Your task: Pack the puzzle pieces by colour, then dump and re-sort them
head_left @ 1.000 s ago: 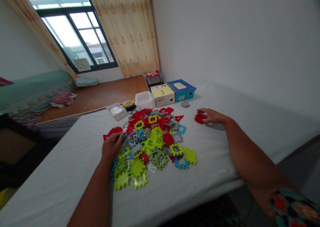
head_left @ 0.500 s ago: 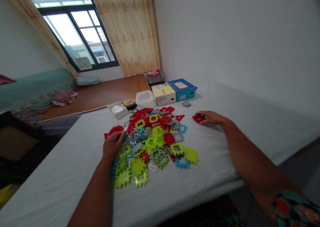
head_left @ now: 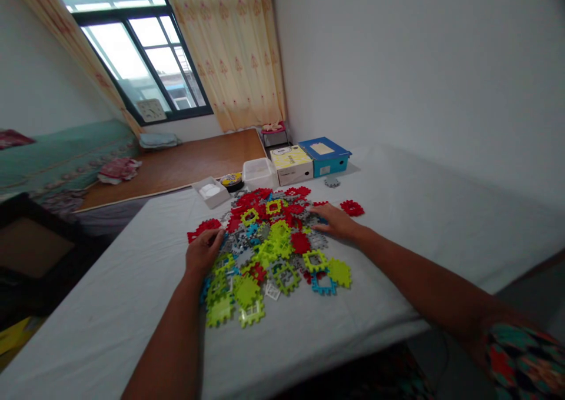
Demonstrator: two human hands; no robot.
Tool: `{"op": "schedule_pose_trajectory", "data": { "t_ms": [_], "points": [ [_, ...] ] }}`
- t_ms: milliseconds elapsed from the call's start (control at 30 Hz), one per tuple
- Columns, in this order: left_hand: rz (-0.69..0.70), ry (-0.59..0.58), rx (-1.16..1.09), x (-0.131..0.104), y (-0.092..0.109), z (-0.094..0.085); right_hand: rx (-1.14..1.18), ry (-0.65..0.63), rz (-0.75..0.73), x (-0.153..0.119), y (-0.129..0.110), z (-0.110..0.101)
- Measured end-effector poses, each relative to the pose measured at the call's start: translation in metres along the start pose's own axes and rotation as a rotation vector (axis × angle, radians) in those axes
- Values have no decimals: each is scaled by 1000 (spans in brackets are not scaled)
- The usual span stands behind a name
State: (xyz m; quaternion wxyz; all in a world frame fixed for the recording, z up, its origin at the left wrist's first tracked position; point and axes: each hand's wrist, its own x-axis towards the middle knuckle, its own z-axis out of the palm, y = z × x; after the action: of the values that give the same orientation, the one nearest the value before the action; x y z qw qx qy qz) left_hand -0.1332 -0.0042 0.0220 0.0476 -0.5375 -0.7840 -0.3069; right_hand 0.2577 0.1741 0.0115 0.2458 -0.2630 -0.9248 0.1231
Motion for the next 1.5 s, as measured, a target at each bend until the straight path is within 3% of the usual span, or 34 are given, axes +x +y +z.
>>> {"op": "schedule_pose_trajectory", "data": {
  "t_ms": [133,433,633,700,833,967,1133,1267,1433,1500],
  "points": [
    [11,-16,14,0,2,0,56,-28,-8,-3,1,-10],
    [32,-5,29,0,0,0,302,-9,199,-9,15,-31],
    [22,-14,0,-1,0,-1,343,-111,175,16,29,-57],
    [11,-8,9,0,1,0,280,-66,234,30,45,-70],
    [13,-13,26,-1,1,0,120,149,431,52,76,-87],
    [20,-18,34,-2,1,1,98,178,446,61,85,-79],
    [14,-7,31,-3,2,0,93,173,437,64,77,-60],
    [11,-20,25,-2,4,0,97,142,395,66,71,-59],
    [3,-36,27,-1,7,-1,126,15,289,69,49,-52],
    [1,-37,35,-2,8,-1,160,-117,207,66,35,-42]
  ]
}}
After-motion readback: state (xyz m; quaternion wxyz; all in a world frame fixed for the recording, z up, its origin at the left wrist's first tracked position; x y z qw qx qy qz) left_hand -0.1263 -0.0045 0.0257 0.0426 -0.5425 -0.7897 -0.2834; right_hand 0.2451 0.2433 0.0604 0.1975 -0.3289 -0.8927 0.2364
